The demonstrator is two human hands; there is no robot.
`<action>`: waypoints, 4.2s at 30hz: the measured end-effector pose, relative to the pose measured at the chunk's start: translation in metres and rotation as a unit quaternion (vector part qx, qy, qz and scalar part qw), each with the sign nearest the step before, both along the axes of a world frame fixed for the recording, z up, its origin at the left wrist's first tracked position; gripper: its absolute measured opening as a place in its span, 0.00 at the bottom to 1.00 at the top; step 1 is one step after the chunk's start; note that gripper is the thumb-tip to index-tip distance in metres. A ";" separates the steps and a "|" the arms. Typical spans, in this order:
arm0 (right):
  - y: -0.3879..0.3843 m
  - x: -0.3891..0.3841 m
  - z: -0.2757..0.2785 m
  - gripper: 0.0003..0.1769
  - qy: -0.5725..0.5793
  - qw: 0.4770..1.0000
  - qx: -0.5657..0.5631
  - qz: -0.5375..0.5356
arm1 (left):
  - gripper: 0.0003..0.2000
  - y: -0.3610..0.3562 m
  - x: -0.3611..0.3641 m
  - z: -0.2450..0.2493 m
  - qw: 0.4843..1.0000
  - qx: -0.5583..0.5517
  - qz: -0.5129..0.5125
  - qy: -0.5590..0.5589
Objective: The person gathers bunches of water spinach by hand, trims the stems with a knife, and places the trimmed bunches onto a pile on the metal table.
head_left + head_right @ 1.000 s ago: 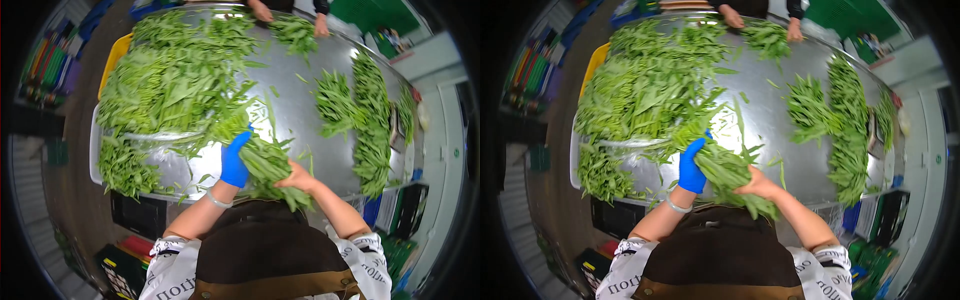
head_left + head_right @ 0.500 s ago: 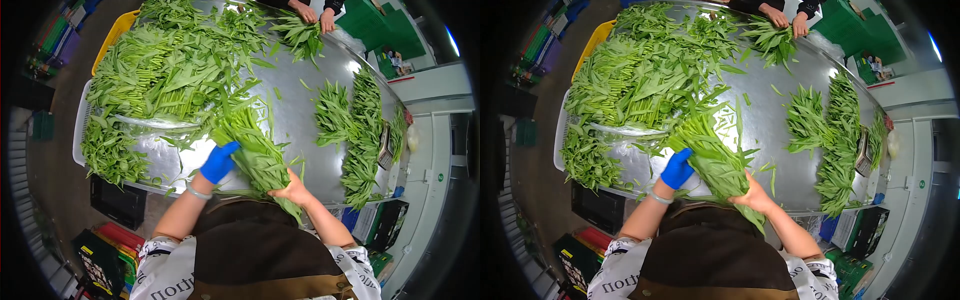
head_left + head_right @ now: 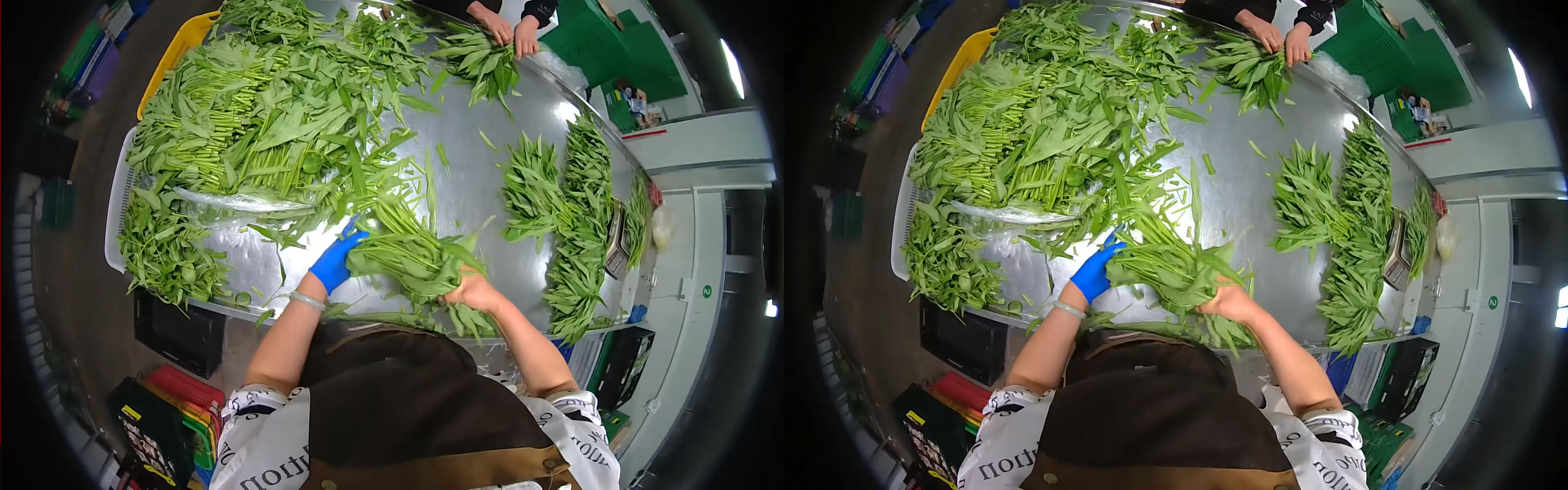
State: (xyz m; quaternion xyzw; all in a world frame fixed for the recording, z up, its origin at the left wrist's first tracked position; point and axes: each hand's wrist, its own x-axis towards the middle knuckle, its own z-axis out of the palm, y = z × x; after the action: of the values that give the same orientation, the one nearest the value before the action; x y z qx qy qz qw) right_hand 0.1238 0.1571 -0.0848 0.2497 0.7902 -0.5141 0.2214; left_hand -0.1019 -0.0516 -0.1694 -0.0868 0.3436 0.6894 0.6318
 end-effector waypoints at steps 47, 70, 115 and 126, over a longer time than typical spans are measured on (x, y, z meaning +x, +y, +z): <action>-0.018 0.028 0.138 0.51 0.054 0.925 0.368 0.074 | 0.10 0.005 -0.050 0.074 0.956 -0.084 0.139 0.244; -0.024 0.016 0.138 0.48 0.140 0.851 0.459 0.213 | 0.18 0.007 0.009 0.025 0.966 0.027 -0.083 0.243; -0.030 0.014 0.155 0.36 0.113 0.767 0.564 0.283 | 0.13 0.037 0.012 0.117 0.740 0.130 -0.031 0.659; -0.026 0.040 0.150 0.47 0.128 0.858 0.470 0.163 | 0.24 -0.003 -0.060 0.096 0.984 0.009 0.020 0.178</action>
State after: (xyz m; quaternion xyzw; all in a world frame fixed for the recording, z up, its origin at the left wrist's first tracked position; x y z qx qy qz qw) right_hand 0.1641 0.1312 0.0649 0.1230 0.9887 -0.0654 0.0551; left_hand -0.1615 -0.0543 -0.0730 0.0358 0.4428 0.7094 0.5471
